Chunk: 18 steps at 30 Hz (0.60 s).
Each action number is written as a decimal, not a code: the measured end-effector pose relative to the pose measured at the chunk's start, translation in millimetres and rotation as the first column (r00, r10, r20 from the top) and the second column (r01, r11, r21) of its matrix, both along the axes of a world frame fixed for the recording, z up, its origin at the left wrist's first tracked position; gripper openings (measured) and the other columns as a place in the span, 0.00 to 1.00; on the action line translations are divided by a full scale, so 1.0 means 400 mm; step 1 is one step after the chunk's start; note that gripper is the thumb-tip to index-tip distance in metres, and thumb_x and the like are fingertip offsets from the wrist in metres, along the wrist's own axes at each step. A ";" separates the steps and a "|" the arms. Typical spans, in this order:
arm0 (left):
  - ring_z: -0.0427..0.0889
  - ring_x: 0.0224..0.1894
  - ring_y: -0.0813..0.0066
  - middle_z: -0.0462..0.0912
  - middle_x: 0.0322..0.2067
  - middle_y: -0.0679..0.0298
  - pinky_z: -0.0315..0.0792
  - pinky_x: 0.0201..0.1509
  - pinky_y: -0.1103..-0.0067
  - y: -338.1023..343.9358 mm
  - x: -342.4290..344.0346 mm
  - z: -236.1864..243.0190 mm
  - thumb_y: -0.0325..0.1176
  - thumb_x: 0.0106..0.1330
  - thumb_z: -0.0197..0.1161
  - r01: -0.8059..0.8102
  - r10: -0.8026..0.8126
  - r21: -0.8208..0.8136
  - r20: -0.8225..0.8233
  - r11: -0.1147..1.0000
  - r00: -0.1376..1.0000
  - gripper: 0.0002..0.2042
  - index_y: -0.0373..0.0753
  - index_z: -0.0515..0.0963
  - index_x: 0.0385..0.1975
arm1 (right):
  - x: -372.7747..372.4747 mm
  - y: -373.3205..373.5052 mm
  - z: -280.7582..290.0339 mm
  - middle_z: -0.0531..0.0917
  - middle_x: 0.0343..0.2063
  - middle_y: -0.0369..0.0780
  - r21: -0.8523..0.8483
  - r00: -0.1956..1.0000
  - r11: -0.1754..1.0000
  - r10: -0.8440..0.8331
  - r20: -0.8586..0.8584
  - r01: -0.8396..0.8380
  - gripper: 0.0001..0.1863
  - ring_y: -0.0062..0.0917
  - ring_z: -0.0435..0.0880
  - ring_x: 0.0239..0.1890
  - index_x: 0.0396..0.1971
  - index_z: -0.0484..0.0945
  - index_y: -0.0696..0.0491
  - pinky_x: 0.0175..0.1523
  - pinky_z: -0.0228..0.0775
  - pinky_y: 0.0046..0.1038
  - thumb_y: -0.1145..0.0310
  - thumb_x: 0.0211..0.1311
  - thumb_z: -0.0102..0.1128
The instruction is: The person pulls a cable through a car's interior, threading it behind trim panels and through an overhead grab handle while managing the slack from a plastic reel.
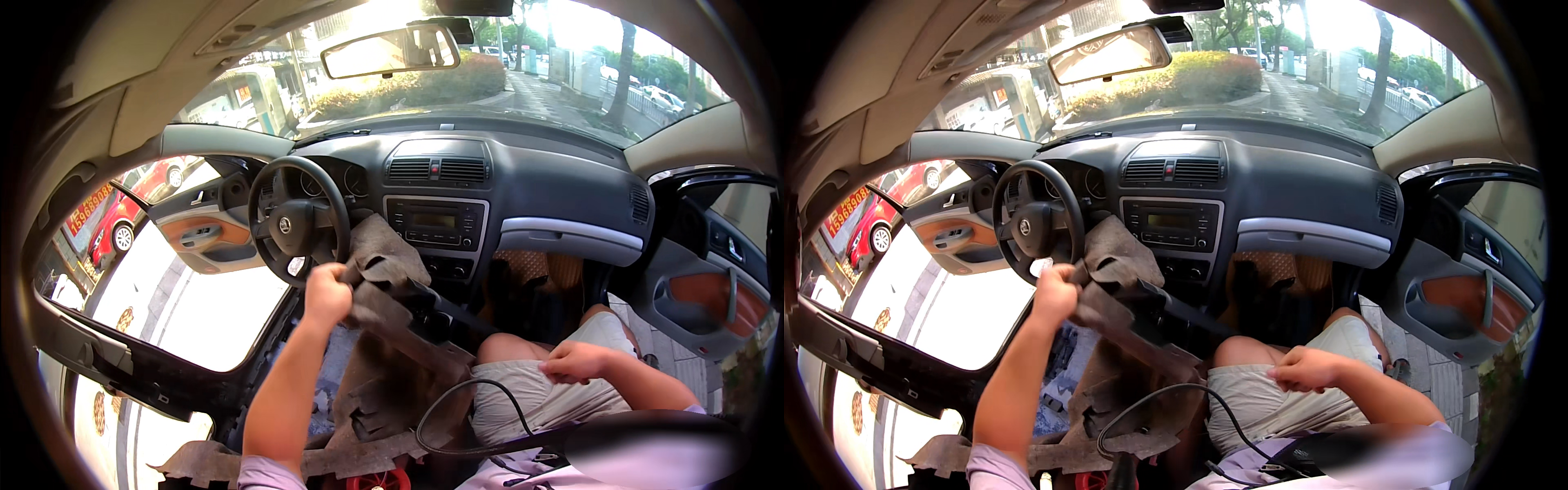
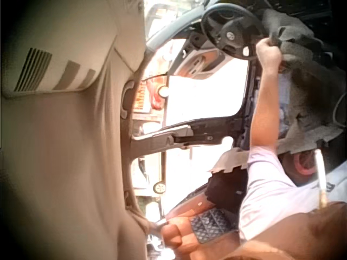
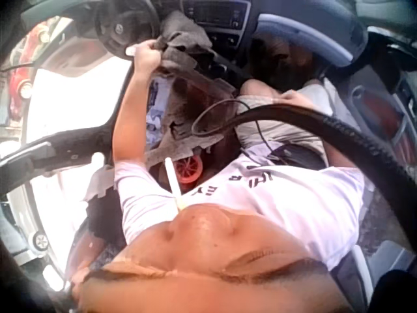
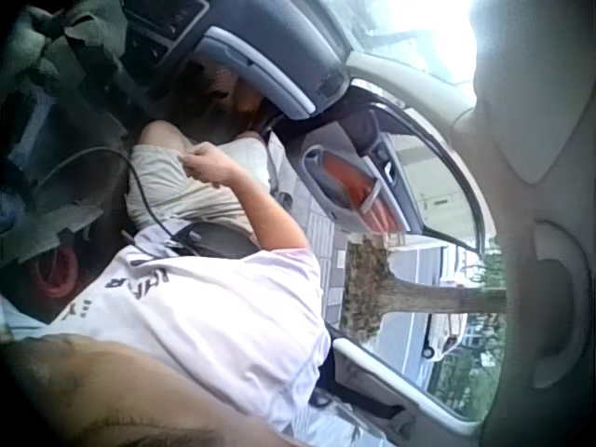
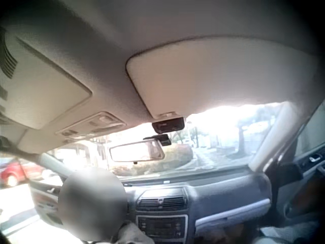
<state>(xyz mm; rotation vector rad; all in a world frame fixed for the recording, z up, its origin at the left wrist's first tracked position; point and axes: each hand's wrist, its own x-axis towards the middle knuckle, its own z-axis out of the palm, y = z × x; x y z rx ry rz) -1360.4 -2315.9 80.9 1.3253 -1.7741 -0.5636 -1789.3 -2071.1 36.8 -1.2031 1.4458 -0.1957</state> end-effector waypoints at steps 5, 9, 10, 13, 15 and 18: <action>0.89 0.30 0.58 0.88 0.27 0.49 0.78 0.37 0.67 -0.201 -0.028 0.040 0.25 0.59 0.63 -0.213 0.223 0.122 -0.075 0.969 0.972 0.08 0.29 0.86 0.32 | 0.015 0.001 0.006 0.71 0.13 0.29 -0.239 0.939 0.909 -0.336 0.067 0.343 0.26 0.13 0.64 0.13 0.23 0.81 0.53 0.16 0.56 0.21 0.50 0.79 0.55; 0.89 0.35 0.61 0.88 0.29 0.51 0.77 0.42 0.68 -0.267 -0.025 0.016 0.35 0.67 0.68 -0.200 0.212 0.123 -0.097 0.972 0.972 0.13 0.28 0.86 0.35 | 0.117 -0.068 -0.010 0.73 0.13 0.35 -0.574 0.991 0.810 -0.126 0.033 0.122 0.27 0.18 0.66 0.16 0.21 0.80 0.60 0.24 0.63 0.30 0.55 0.78 0.58; 0.87 0.33 0.63 0.88 0.29 0.53 0.76 0.41 0.69 -0.257 -0.035 0.027 0.36 0.69 0.66 -0.158 0.180 0.137 -0.164 0.978 0.970 0.15 0.26 0.85 0.35 | 0.151 -0.082 0.002 0.73 0.13 0.38 -0.599 0.993 0.793 -0.117 0.022 0.107 0.27 0.19 0.66 0.17 0.21 0.79 0.61 0.26 0.64 0.31 0.55 0.78 0.58; 0.83 0.30 0.64 0.86 0.28 0.58 0.74 0.38 0.69 -0.245 -0.023 0.026 0.36 0.71 0.65 -0.017 0.111 0.236 -0.391 0.972 0.914 0.14 0.27 0.84 0.33 | 0.284 -0.163 0.113 0.77 0.14 0.45 -0.714 0.994 0.699 -0.062 -0.092 -0.022 0.30 0.27 0.74 0.18 0.19 0.81 0.62 0.29 0.70 0.32 0.50 0.74 0.61; 0.82 0.34 0.65 0.85 0.34 0.60 0.75 0.41 0.68 -0.229 0.008 0.030 0.39 0.75 0.57 0.187 0.070 0.366 -0.588 0.911 0.806 0.14 0.32 0.82 0.40 | 0.386 -0.230 0.192 0.82 0.18 0.50 -0.733 0.972 0.668 -0.059 -0.228 -0.131 0.36 0.38 0.85 0.23 0.19 0.83 0.63 0.34 0.77 0.36 0.39 0.66 0.66; 0.85 0.40 0.65 0.86 0.40 0.57 0.80 0.44 0.68 -0.253 0.027 0.013 0.39 0.78 0.48 0.358 0.001 0.346 -0.720 0.867 0.694 0.14 0.37 0.80 0.46 | 0.525 -0.335 0.238 0.86 0.23 0.52 -0.726 0.889 0.608 -0.073 -0.453 -0.320 0.41 0.47 0.88 0.32 0.21 0.86 0.62 0.40 0.81 0.40 0.29 0.55 0.69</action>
